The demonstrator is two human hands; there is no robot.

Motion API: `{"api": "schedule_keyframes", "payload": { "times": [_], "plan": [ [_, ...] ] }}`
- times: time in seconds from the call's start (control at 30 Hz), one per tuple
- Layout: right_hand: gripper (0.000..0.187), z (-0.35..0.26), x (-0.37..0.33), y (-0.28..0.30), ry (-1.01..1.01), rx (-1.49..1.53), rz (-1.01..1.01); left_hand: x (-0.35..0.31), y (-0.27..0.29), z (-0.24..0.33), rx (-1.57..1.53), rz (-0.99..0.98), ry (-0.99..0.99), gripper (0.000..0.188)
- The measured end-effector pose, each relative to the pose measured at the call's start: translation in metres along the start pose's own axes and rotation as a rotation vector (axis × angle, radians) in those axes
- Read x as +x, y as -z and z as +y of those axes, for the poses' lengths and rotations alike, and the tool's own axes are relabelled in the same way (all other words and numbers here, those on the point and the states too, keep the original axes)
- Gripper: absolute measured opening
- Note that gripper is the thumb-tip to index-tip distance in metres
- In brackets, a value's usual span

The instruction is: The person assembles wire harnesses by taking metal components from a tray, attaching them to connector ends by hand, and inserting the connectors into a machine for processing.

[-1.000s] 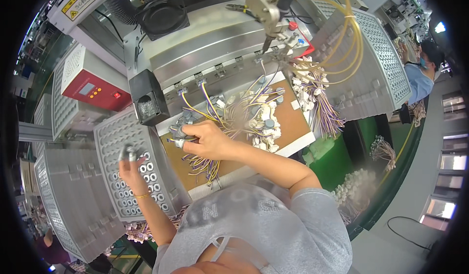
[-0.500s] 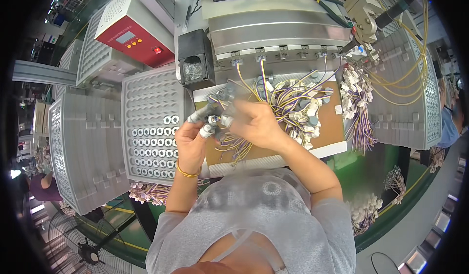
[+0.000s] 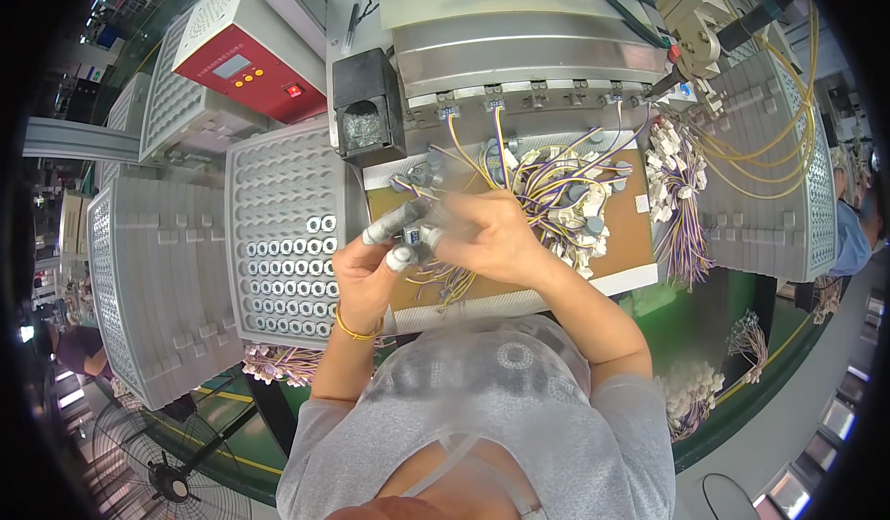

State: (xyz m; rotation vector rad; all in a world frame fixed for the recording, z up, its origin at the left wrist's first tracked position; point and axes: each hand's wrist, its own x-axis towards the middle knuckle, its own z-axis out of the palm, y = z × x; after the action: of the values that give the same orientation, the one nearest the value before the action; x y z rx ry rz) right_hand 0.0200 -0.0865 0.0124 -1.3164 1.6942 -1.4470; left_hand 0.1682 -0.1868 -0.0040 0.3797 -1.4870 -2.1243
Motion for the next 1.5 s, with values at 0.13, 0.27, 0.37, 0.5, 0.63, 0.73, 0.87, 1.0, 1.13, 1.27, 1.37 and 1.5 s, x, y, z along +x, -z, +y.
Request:
{"api": "schedule_keyframes", "payload": {
  "times": [0.13,0.27,0.37,0.5,0.63,0.73,0.87,1.0,1.13,1.27,1.37,1.5],
  "plan": [
    [0.011,-0.009,0.004,-0.001,0.109,-0.07,-0.032,0.002,-0.001,-0.006,0.199,0.037,-0.047,0.029],
    [0.01,-0.015,0.004,-0.011,-0.12,-0.009,0.029,0.005,0.0,-0.008,-0.125,0.139,0.183,0.026],
    [0.007,-0.012,0.001,-0.009,-0.258,0.084,0.04,0.012,-0.006,-0.006,-0.316,0.123,0.107,0.024],
    [0.013,-0.01,0.002,0.007,-0.25,0.166,-0.073,0.017,-0.02,-0.006,-0.399,0.004,0.185,0.034],
    [0.013,-0.001,0.001,0.026,-0.333,0.205,0.436,0.006,-0.024,-0.034,-0.029,0.033,0.147,0.035],
    [0.01,0.037,0.002,0.053,-0.269,0.286,0.726,0.005,-0.011,-0.061,0.832,-0.109,-0.273,0.024],
    [0.01,0.051,0.013,0.063,-0.295,0.398,0.851,0.002,0.002,-0.076,1.236,-0.121,-0.435,0.024],
    [0.011,0.054,0.016,0.067,-0.319,0.329,0.819,0.006,0.005,-0.063,1.068,-0.073,-0.336,0.02],
    [0.013,0.05,0.029,0.051,-0.311,0.453,0.88,0.008,0.006,-0.047,0.97,-0.037,-0.275,0.019],
    [0.014,0.057,0.035,0.053,-0.223,0.618,0.868,0.01,0.004,-0.042,0.959,-0.055,-0.321,0.022],
    [0.014,0.052,0.017,0.078,-0.405,-0.164,0.611,0.006,-0.001,-0.032,0.965,-0.025,-0.305,0.023],
    [0.016,0.015,-0.012,0.046,0.118,-0.464,0.469,0.003,-0.007,-0.033,0.931,0.039,-0.398,0.022]
  ]
}}
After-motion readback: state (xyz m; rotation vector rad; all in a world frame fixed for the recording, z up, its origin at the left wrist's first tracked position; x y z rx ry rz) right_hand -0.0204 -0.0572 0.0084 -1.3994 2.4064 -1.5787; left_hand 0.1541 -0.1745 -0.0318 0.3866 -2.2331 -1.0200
